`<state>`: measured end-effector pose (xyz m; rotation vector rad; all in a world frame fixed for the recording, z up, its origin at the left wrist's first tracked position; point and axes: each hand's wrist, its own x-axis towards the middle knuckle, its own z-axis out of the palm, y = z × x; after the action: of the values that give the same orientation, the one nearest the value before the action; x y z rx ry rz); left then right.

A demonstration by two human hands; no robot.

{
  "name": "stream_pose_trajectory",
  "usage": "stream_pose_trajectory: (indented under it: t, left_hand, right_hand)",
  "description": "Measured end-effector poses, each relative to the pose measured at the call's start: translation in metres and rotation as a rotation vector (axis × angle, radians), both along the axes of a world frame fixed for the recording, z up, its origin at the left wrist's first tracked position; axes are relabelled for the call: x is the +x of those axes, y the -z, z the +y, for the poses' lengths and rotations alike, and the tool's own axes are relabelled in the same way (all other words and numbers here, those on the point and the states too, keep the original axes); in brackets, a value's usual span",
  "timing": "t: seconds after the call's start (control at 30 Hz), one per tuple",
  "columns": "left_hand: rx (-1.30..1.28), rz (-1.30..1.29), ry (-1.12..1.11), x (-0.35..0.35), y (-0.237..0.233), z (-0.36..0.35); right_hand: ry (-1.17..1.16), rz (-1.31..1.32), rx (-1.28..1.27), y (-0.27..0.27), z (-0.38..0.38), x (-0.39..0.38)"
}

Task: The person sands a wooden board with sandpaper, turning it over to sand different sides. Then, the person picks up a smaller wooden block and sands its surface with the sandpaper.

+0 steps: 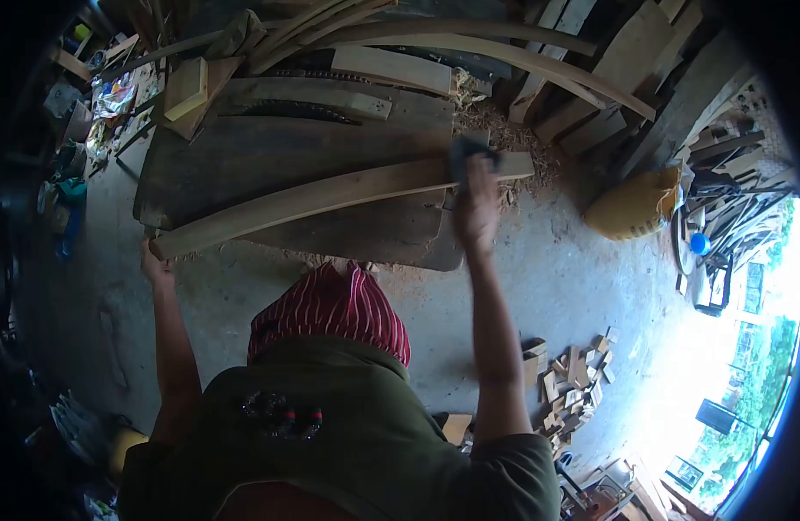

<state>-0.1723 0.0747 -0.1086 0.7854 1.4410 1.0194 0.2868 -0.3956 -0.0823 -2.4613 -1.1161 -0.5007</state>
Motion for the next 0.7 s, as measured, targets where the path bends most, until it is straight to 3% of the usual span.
stream_pose_trajectory:
  t: [0.1, 0.17, 0.27, 0.37, 0.5, 0.57, 0.63, 0.7]
  left_hand:
    - [0.016, 0.047, 0.019, 0.000, 0.000, 0.002]
    - [0.004, -0.010, -0.042, 0.001, 0.001, 0.002]
    - [0.008, 0.022, -0.042, 0.004, -0.003, -0.001]
    - [0.020, 0.037, 0.014, -0.003, 0.006, 0.009]
    - [0.050, 0.068, 0.008, -0.004, 0.007, 0.009]
    - [0.026, 0.097, 0.003, -0.003, 0.007, 0.008]
    - [0.034, 0.101, -0.025, -0.001, 0.004, 0.007]
    - [0.030, 0.101, -0.050, 0.000, 0.006, 0.004]
  right_hand:
    - [0.239, -0.151, -0.091, -0.006, -0.035, 0.063]
    - [0.276, -0.169, 0.002, -0.001, -0.023, 0.049]
    - [0.087, 0.055, 0.186, -0.005, 0.026, -0.030]
    - [-0.113, 0.169, 0.054, -0.024, 0.041, -0.063]
    - [0.149, -0.093, 0.032, -0.005, -0.013, 0.037]
    - [0.281, -0.057, 0.153, -0.011, -0.011, 0.056]
    - [0.258, -0.081, 0.158, 0.020, -0.005, 0.050]
    - [0.114, -0.074, 0.045, 0.013, 0.023, -0.005]
